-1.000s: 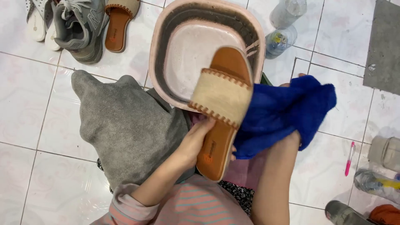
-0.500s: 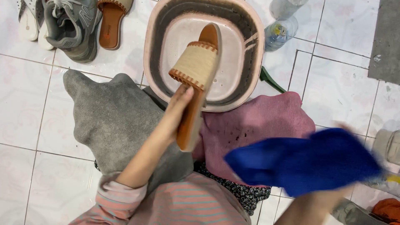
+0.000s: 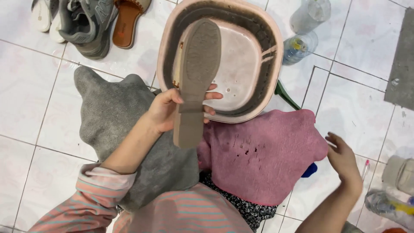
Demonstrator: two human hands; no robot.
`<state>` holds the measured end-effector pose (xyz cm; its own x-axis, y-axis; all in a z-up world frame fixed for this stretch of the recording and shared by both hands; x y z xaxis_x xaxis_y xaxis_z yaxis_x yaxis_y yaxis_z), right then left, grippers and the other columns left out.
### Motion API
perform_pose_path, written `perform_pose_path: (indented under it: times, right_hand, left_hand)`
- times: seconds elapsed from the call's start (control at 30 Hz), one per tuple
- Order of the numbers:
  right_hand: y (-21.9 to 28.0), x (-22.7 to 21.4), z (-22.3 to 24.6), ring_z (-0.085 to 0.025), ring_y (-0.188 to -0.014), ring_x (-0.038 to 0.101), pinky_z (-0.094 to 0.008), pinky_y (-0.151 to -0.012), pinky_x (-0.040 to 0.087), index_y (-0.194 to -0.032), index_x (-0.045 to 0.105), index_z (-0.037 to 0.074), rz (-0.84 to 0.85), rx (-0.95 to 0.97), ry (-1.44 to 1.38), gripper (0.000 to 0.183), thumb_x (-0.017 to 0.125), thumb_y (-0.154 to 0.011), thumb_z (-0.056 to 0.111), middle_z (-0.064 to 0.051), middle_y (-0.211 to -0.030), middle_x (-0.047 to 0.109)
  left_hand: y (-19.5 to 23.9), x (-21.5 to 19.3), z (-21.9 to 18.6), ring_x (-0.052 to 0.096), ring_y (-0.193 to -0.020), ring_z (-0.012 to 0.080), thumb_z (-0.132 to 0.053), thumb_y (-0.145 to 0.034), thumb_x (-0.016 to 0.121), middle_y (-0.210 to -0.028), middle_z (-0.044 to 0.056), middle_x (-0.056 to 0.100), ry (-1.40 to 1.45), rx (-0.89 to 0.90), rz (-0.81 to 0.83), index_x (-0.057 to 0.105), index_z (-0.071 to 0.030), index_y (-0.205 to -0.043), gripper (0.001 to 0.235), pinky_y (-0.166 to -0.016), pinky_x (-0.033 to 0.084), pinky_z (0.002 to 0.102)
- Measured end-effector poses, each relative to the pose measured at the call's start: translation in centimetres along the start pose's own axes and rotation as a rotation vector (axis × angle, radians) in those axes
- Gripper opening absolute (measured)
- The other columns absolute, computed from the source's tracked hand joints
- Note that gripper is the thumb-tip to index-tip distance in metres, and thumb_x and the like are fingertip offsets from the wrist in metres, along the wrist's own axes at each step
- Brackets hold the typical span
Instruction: The person scrubs the sole of a brown slipper with a green brush over a pink basin filled with soapy water. They repeatedly dip the brush into the basin and scrub the slipper's sole, then rinse the brush in the basin.
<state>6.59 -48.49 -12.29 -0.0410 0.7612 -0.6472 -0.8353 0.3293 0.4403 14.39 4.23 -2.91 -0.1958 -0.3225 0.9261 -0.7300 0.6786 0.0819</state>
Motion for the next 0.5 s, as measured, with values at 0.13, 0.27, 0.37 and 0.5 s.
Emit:
perform_pose_path:
  times: [0.13,0.27,0.37,0.5]
  right_hand:
    - [-10.2,3.4,-2.7,-0.040,-0.122,0.061,-0.054,-0.087,0.055,-0.153,0.049,0.007,-0.176,-0.296,0.286,0.065,0.077,-0.095,0.014,-0.020,-0.138,0.061]
    - [-8.8,7.2,1.4,-0.038,-0.116,0.061,-0.052,-0.085,0.055,-0.150,0.050,0.007,-0.219,-0.316,0.255,0.059,0.073,-0.097,0.014,-0.020,-0.133,0.062]
    - [-8.0,9.5,5.1,-0.035,-0.107,0.061,-0.049,-0.081,0.054,-0.147,0.050,0.005,-0.255,-0.338,0.218,0.050,0.068,-0.101,0.013,-0.018,-0.125,0.064]
    - [-5.7,8.3,5.7,-0.030,-0.093,0.062,-0.045,-0.076,0.053,-0.142,0.050,0.004,-0.301,-0.359,0.175,0.038,0.061,-0.106,0.012,-0.016,-0.113,0.066]
  left_hand:
    - [-0.1,1.1,0.5,0.063,-0.106,0.0360,-0.021,-0.069,0.051,-0.148,0.026,0.048,0.054,-0.036,0.155,0.024,0.005,-0.160,0.098,-0.089,0.053,0.045]
    - [-0.1,-0.5,0.7,0.057,-0.085,0.0339,-0.030,-0.069,0.050,-0.138,0.029,0.052,0.101,-0.042,0.191,0.029,0.003,-0.157,0.096,-0.078,0.048,0.045]
    - [0.1,-2.5,0.8,0.050,-0.076,0.0319,-0.034,-0.069,0.051,-0.131,0.033,0.050,0.162,0.004,0.182,0.027,0.003,-0.157,0.099,-0.072,0.043,0.046]
    - [-0.5,-2.7,0.4,0.055,-0.087,0.0376,-0.031,-0.069,0.053,-0.131,0.035,0.050,0.104,0.057,0.160,0.030,0.002,-0.156,0.096,-0.078,0.045,0.049]
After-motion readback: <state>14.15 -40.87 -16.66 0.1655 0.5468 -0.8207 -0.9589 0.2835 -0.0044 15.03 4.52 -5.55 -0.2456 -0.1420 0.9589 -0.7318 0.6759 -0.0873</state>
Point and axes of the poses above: each hand's wrist, its own y-axis away from the middle knuckle, its own x-axis out of the palm, z = x × y, the point moved 7 cm from there along -y, towards the middle knuckle
